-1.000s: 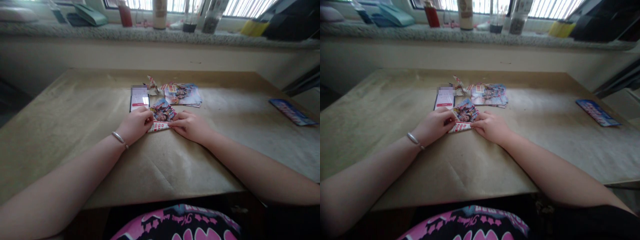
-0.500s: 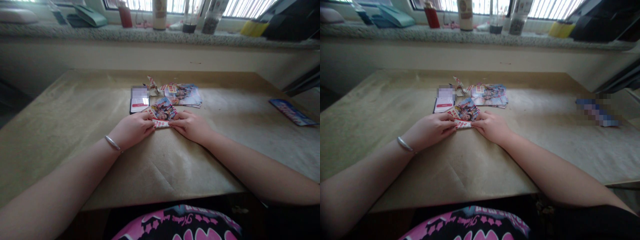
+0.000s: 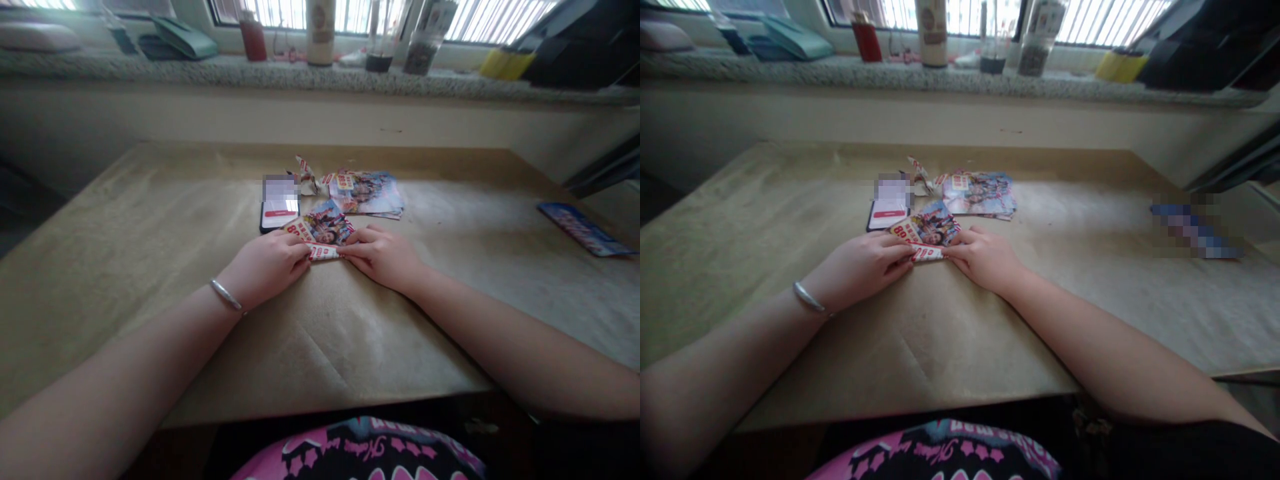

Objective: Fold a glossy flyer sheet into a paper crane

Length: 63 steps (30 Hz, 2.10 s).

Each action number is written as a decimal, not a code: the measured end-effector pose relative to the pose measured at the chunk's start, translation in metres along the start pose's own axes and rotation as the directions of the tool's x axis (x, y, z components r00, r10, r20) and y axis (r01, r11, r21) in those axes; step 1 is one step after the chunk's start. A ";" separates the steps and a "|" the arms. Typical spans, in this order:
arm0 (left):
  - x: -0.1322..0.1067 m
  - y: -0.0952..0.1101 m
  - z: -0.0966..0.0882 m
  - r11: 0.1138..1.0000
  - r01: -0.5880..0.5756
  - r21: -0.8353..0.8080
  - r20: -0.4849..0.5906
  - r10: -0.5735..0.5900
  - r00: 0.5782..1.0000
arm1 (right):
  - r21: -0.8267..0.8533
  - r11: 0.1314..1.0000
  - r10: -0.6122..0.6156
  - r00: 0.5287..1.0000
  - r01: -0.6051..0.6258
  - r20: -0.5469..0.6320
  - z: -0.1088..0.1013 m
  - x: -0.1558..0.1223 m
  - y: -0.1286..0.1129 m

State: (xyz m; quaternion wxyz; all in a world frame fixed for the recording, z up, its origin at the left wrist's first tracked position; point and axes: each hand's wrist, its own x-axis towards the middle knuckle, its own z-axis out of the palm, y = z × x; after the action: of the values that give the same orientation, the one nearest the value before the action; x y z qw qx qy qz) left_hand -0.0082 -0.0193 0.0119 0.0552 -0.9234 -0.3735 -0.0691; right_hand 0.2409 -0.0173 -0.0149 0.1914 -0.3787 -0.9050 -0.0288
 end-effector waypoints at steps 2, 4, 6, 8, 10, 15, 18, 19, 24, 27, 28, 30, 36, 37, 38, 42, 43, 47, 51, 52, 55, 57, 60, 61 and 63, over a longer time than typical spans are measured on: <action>0.000 0.002 0.000 1.000 0.004 -0.007 0.002 -0.004 1.000 | -0.003 1.000 0.001 1.000 -0.001 0.003 0.000 0.000 0.000; 0.000 0.004 0.001 1.000 0.005 0.002 0.004 -0.005 1.000 | -0.007 1.000 0.004 1.000 -0.004 0.000 0.000 0.000 0.000; 0.000 0.007 0.001 0.999 0.014 0.029 0.005 -0.014 1.000 | -0.008 1.000 0.011 1.000 -0.011 -0.003 -0.001 0.001 -0.001; 0.000 0.009 0.001 0.998 0.021 0.058 0.003 -0.021 1.000 | -0.010 1.000 0.020 1.000 -0.020 0.001 -0.002 0.001 -0.002; 0.000 0.011 0.001 0.997 0.022 0.076 -0.004 -0.022 1.000 | -0.016 1.000 0.024 1.000 -0.024 0.009 -0.003 0.002 -0.003; 0.002 0.014 0.004 0.999 0.010 0.048 -0.059 -0.007 0.998 | -0.044 0.999 0.025 0.999 -0.024 0.021 -0.005 0.003 -0.006; 0.004 0.015 0.008 1.000 0.005 0.030 -0.061 -0.003 0.998 | -0.082 0.996 0.027 0.999 -0.024 0.031 -0.005 0.002 -0.007; 0.004 0.015 0.009 1.000 0.009 0.027 -0.054 -0.007 0.999 | -0.095 0.995 0.024 0.999 -0.021 0.035 -0.006 0.002 -0.007; 0.003 0.016 0.010 1.000 0.004 0.008 -0.042 -0.004 0.999 | -0.108 0.994 0.027 0.999 -0.023 0.042 -0.008 0.001 -0.007; 0.003 0.018 0.010 1.000 -0.003 0.019 -0.049 0.004 0.999 | -0.060 0.997 0.044 0.998 -0.042 0.039 -0.009 0.001 -0.006; 0.003 0.019 0.010 1.000 0.002 0.025 -0.048 -0.001 0.999 | -0.041 0.998 0.050 0.998 -0.048 0.042 -0.009 0.001 -0.005; 0.004 0.020 0.010 0.999 0.011 0.034 -0.050 -0.009 0.999 | 0.000 0.998 0.064 0.997 -0.064 0.049 -0.010 0.001 -0.003; 0.005 0.023 0.009 0.998 0.012 0.057 -0.069 -0.008 0.998 | 0.100 0.992 0.071 0.997 -0.072 0.013 -0.009 0.001 0.003; 0.005 0.023 0.009 0.998 0.016 0.065 -0.074 -0.011 0.997 | 0.111 0.991 0.070 0.998 -0.071 0.009 -0.009 0.001 0.004; 0.005 0.023 0.010 0.997 0.019 0.070 -0.079 -0.014 0.997 | 0.120 0.990 0.071 0.997 -0.071 0.006 -0.008 0.000 0.004; 0.005 0.023 0.011 0.997 -0.002 0.075 -0.091 0.009 0.996 | 0.128 0.989 0.079 0.997 -0.078 -0.002 -0.006 0.000 0.006; 0.006 0.022 0.011 0.997 -0.017 0.077 -0.091 0.024 0.996 | 0.126 0.989 0.080 0.997 -0.079 0.000 -0.006 0.000 0.006; 0.007 0.021 0.010 0.994 -0.061 0.088 -0.057 0.066 0.996 | 0.119 0.989 0.082 0.996 -0.084 0.017 -0.006 -0.001 0.007; 0.008 0.021 0.008 0.993 -0.067 0.096 -0.036 0.071 0.997 | 0.111 0.991 0.068 0.998 -0.070 0.018 -0.007 -0.001 0.008; 0.008 0.022 0.008 0.993 -0.064 0.097 -0.039 0.068 0.997 | 0.116 0.991 0.062 0.998 -0.064 0.017 -0.007 -0.001 0.008; 0.007 0.022 0.010 0.995 -0.044 0.087 -0.041 0.047 0.998 | 0.138 0.989 0.060 0.998 -0.062 0.015 -0.007 -0.002 0.011; 0.007 0.021 0.011 0.997 -0.034 0.076 -0.039 0.037 0.999 | 0.140 0.988 0.057 0.998 -0.059 0.019 -0.008 -0.003 0.012; 0.006 0.021 0.012 0.997 -0.032 0.075 -0.037 0.035 0.999 | 0.126 0.992 0.026 0.999 -0.029 0.025 -0.009 -0.004 0.014; 0.006 0.021 0.012 0.996 -0.036 0.076 -0.040 0.039 0.998 | 0.118 0.993 0.009 1.000 -0.012 0.026 -0.009 -0.005 0.014; 0.005 0.021 0.012 0.996 -0.039 0.078 -0.042 0.042 0.998 | 0.090 0.996 -0.033 0.999 0.031 0.023 -0.009 -0.005 0.013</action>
State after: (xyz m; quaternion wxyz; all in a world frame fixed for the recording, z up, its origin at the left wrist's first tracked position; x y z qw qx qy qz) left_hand 0.0108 -0.0285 -0.0005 0.1001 -0.9262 -0.3559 -0.0736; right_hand 0.2557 -0.0132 -0.0090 0.1964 -0.3557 -0.9136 0.0132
